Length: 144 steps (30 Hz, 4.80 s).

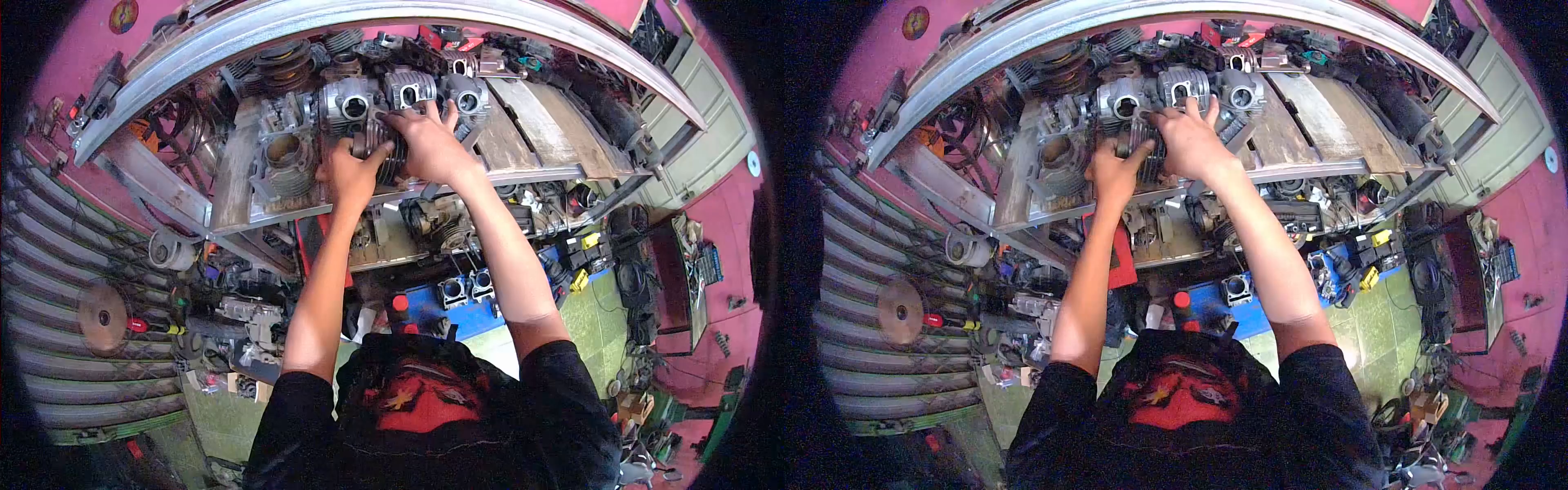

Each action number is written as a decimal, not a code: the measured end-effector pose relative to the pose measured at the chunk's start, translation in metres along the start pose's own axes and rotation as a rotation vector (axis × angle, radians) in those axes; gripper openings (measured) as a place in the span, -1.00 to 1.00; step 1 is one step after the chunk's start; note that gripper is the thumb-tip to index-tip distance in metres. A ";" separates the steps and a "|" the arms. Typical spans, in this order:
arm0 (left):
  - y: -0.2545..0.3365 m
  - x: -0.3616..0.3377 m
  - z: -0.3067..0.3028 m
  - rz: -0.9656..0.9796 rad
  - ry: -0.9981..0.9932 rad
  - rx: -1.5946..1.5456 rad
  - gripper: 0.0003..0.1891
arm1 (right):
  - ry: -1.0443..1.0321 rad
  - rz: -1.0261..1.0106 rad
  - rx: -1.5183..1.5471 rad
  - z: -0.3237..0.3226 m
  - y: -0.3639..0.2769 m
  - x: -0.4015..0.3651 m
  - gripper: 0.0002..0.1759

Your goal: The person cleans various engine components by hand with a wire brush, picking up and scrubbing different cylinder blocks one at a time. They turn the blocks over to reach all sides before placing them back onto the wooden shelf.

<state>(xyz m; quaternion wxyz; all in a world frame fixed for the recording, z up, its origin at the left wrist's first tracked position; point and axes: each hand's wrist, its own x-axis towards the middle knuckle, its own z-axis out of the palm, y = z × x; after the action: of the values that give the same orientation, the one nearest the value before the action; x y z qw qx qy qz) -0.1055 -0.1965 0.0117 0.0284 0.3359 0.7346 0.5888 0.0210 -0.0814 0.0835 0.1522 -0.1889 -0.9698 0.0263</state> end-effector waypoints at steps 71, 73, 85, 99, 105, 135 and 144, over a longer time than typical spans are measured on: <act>-0.055 -0.017 -0.014 0.319 0.040 0.036 0.18 | 0.144 0.051 -0.516 -0.006 -0.123 -0.112 -0.23; -0.058 -0.019 -0.013 0.284 0.018 0.012 0.17 | 0.138 0.061 -0.546 -0.004 -0.119 -0.106 -0.24; -0.051 -0.016 -0.019 0.334 0.025 0.034 0.07 | 0.156 0.161 -0.503 0.001 -0.134 -0.100 -0.18; -0.062 -0.013 -0.010 0.385 0.085 0.012 0.30 | 0.236 0.275 -0.460 0.019 -0.116 -0.037 -0.11; -0.055 -0.016 -0.015 0.232 -0.016 0.030 0.27 | 0.139 0.365 -0.409 0.005 -0.148 -0.116 0.05; -0.065 -0.015 -0.005 0.348 0.042 0.067 0.27 | 0.230 0.130 -0.421 0.007 -0.094 -0.040 -0.18; -0.059 -0.014 -0.011 0.332 0.027 0.060 0.20 | 0.183 0.218 -0.427 0.004 -0.123 -0.102 -0.14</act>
<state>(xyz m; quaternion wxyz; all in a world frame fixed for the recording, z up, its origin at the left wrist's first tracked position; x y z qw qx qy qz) -0.1266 -0.2177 -0.0424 -0.0889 0.4454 0.6867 0.5676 0.0651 -0.2336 0.0638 0.1920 -0.3218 -0.9095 -0.1800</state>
